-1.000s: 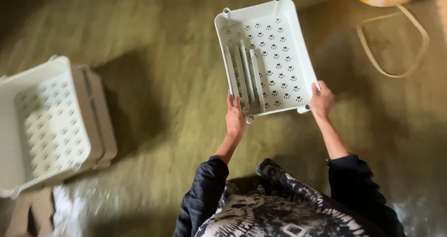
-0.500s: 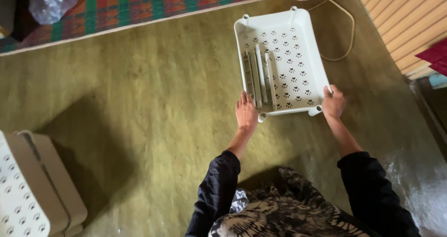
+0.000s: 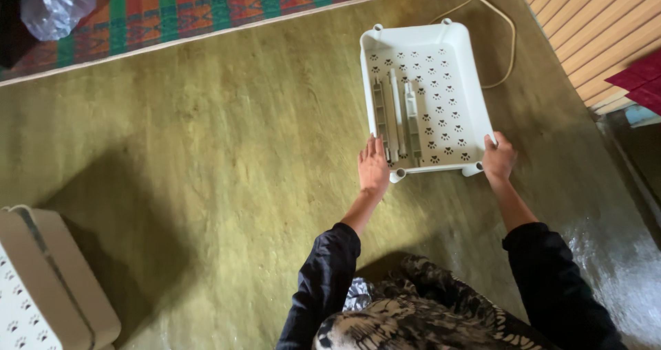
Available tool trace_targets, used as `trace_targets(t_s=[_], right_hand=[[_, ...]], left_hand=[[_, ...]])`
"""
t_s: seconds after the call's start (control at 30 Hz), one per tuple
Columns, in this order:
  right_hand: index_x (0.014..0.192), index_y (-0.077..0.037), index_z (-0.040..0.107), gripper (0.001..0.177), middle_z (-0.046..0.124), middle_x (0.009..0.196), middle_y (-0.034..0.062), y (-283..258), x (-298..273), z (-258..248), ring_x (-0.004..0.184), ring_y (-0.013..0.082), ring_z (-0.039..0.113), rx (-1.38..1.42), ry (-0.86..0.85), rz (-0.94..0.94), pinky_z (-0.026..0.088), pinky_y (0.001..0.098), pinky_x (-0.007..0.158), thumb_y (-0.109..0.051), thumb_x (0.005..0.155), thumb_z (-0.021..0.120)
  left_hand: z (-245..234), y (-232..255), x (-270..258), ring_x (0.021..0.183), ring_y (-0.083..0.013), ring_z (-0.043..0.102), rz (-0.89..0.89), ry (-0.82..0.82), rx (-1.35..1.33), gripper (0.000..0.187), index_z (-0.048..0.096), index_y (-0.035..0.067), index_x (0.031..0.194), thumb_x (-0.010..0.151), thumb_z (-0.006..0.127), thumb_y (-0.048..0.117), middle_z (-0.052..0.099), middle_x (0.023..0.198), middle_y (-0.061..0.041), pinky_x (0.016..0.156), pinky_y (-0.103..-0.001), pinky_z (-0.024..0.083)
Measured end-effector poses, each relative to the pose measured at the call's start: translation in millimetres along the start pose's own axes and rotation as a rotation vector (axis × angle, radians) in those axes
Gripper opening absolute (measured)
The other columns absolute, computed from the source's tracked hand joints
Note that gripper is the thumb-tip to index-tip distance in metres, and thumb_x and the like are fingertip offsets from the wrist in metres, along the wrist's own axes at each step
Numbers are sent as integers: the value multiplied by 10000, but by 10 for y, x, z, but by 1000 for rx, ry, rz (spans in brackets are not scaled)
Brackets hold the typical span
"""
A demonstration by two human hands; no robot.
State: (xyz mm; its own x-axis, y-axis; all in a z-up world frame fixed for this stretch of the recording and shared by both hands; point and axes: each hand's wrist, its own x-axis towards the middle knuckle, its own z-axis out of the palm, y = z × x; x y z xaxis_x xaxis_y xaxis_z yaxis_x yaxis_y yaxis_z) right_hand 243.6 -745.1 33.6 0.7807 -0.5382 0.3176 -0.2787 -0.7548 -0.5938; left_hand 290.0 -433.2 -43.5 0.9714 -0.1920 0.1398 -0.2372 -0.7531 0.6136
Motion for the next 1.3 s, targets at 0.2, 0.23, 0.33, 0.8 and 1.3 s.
trace_targets(t_s=[0.2,0.23,0.33,0.8,1.3], right_hand=[[1530,-98,619,453,729,1319,285,-160,8,-42,1250,526,643,-161,-126,113,497,618,1039,-306,1136,696],[1561,-93,587,506,679,1394,293,-182,-38,-45,1316,533,593,-215,-73,26,461,623,1114,-292,1116,723],[1634,-88,521,630,558,1564,302,-298,-173,-24,1469,540,477,-315,9,-162,368,635,1282,-246,1082,779],[1635,-83,523,589,528,1684,238,-2403,-1030,768,1534,470,479,268,-205,-564,399,574,1303,-176,1105,763],[1691,-115,445,653,437,1774,175,-4915,-3629,1279,1607,376,478,823,-1150,-647,457,533,1260,-397,1141,657]], left_hand=[[-197,-103,-84,1630,-463,329,56,26,-26,760,227,140,1789,1105,556,180,360,1779,-219,1320,-643,256],[-244,-115,-165,1634,-472,308,57,17,-23,754,205,151,1802,1130,543,214,336,1782,-233,1326,-650,240],[-431,-191,-278,1670,-446,278,63,19,59,757,241,154,1785,1089,538,200,305,1823,-212,1340,-634,235],[-2072,-837,-1344,1700,-474,229,-103,351,161,782,270,38,1759,1059,600,158,279,1809,-260,1373,-638,196],[-4721,-1216,-3660,1708,-598,55,-545,924,325,925,273,54,1758,963,744,87,109,1844,-317,1375,-716,116]])
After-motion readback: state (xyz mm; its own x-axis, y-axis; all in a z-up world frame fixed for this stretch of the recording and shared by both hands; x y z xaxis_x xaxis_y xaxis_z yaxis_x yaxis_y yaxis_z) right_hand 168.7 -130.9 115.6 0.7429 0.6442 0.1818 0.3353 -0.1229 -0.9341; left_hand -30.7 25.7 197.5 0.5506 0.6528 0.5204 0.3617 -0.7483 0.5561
